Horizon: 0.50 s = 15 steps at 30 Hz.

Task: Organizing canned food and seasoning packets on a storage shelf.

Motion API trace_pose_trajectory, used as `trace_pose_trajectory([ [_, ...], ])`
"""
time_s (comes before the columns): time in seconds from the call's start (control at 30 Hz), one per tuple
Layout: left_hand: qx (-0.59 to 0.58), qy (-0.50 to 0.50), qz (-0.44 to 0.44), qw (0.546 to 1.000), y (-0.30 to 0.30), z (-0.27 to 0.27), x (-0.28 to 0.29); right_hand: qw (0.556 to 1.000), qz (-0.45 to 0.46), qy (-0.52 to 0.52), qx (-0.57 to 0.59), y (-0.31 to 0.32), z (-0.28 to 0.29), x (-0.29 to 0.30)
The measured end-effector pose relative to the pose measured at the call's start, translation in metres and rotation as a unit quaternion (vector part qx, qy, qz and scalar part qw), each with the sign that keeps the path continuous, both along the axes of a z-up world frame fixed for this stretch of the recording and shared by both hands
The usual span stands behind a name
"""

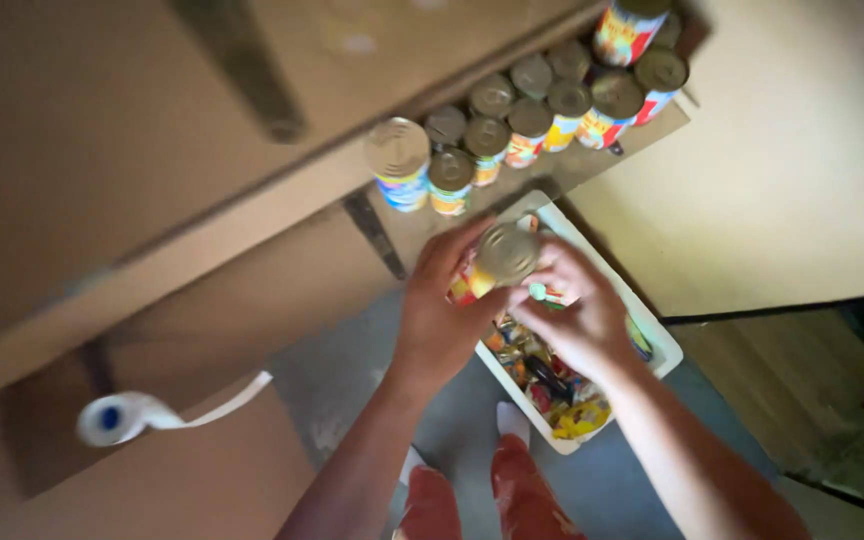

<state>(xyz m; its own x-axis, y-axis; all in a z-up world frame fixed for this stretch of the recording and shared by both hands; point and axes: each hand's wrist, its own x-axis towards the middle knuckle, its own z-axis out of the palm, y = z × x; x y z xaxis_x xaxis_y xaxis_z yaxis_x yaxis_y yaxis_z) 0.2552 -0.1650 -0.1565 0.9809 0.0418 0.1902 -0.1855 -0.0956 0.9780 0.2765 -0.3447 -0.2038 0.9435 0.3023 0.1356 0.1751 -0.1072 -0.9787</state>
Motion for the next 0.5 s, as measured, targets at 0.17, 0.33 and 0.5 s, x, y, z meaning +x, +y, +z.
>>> trace_pose_trajectory([
  [0.17, 0.037, 0.072, 0.106, 0.991, -0.04, -0.031, 0.043, 0.995, -0.081, -0.034, 0.04, -0.043, -0.049, 0.068],
  [0.33, 0.191, -0.033, 0.281, 0.94, -0.037, -0.106, 0.045, 0.979, -0.125, -0.153, -0.056, -0.063, -0.082, 0.115],
  [0.5, 0.184, -0.034, 0.327, 0.926, -0.02, -0.127, 0.063, 0.976, -0.11, -0.173, -0.078, -0.065, -0.097, 0.139],
])
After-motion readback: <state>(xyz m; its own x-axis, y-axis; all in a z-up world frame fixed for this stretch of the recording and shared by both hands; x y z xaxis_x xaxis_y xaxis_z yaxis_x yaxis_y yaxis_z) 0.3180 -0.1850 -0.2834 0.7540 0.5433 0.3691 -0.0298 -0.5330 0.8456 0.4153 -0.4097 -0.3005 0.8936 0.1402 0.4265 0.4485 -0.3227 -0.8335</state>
